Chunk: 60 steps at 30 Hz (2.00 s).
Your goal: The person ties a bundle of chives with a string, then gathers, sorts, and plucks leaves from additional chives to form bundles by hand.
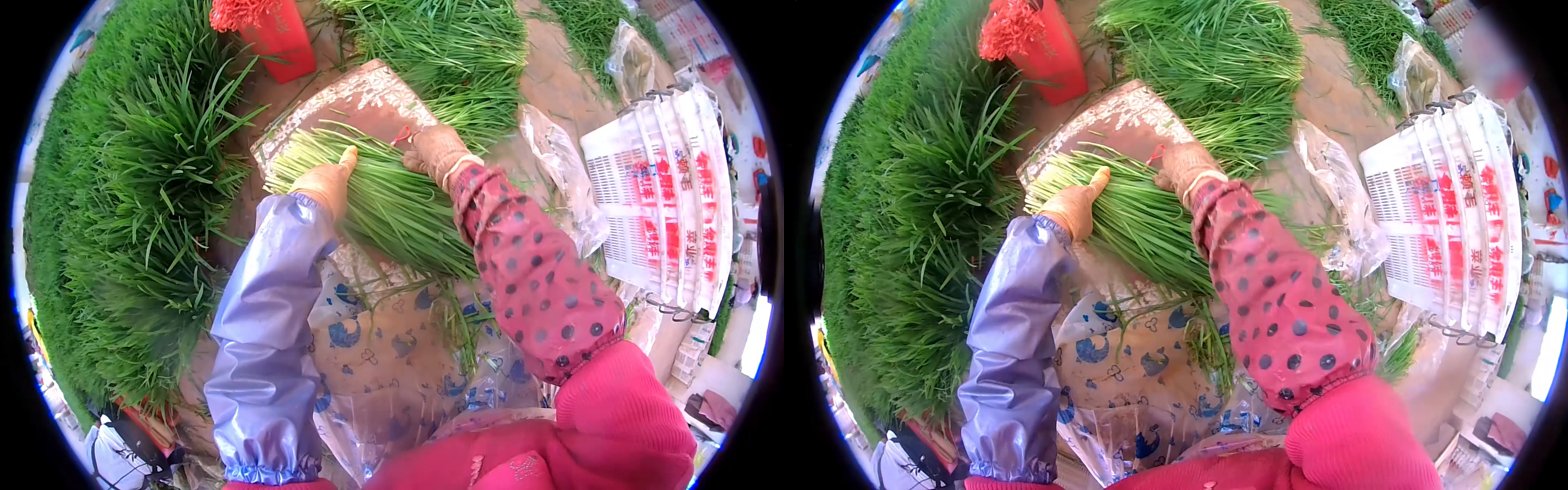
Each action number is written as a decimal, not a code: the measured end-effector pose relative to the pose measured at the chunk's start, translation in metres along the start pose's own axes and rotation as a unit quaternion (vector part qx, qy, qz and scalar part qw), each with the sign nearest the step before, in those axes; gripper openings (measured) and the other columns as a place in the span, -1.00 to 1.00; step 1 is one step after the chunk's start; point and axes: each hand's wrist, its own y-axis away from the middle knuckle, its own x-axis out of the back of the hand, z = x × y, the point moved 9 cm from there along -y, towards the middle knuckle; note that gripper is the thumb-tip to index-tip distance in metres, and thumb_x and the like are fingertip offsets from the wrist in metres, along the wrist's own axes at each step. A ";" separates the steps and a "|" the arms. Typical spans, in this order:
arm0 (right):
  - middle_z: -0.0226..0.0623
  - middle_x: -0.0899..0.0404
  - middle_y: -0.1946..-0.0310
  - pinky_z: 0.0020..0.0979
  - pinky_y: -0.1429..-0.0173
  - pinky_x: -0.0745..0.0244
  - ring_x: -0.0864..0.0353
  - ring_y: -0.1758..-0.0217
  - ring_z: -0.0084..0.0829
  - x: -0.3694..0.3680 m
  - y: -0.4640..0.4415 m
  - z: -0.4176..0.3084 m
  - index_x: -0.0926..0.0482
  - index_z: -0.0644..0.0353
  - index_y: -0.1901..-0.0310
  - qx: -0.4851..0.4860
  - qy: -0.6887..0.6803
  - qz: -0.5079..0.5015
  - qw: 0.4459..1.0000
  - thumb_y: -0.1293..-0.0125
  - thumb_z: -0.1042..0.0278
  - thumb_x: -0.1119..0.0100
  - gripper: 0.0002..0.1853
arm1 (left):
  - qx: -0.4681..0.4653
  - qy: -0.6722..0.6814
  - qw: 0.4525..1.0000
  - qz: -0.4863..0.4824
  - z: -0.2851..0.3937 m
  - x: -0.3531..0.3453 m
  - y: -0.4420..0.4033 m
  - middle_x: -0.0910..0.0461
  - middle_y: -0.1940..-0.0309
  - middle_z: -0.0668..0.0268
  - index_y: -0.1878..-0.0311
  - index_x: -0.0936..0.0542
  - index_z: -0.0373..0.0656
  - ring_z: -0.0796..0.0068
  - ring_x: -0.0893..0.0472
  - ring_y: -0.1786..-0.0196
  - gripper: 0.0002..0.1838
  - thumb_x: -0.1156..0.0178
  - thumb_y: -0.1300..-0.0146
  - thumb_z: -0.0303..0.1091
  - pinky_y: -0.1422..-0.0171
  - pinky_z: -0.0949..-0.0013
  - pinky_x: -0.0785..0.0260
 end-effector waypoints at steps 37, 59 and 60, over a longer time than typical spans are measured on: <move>-0.05 -0.58 0.33 -0.02 0.08 -0.38 -0.53 0.14 0.02 0.093 0.117 -0.150 -0.55 0.14 0.40 0.007 -0.180 0.339 0.923 -0.22 0.23 -0.04 -0.81 | -0.003 0.074 0.992 0.100 -0.005 -0.007 0.005 -0.64 0.10 -0.05 -0.53 0.08 0.05 0.03 -0.66 0.03 -0.22 0.05 -0.28 -0.50 0.00 0.07 -0.50; -0.13 -0.60 0.25 -0.16 0.02 -0.44 -0.56 0.10 -0.07 0.083 0.094 -0.138 -0.57 0.15 0.32 -0.023 -0.147 0.303 0.941 -0.19 0.24 -0.22 -0.83 | -0.191 0.771 0.601 -0.084 -0.049 -0.051 0.084 -0.56 -0.18 0.15 -0.38 -0.23 -0.39 0.70 -0.45 0.66 -0.15 -0.41 -0.08 -0.26 0.61 0.69 -0.20; -0.13 -0.60 0.25 -0.16 0.02 -0.44 -0.56 0.10 -0.07 0.081 0.094 -0.137 -0.57 0.15 0.32 -0.024 -0.147 0.302 0.942 -0.19 0.24 -0.22 -0.83 | -0.190 0.772 0.601 -0.085 -0.045 -0.047 0.088 -0.56 -0.18 0.15 -0.38 -0.23 -0.39 0.70 -0.45 0.66 -0.15 -0.41 -0.08 -0.26 0.61 0.69 -0.20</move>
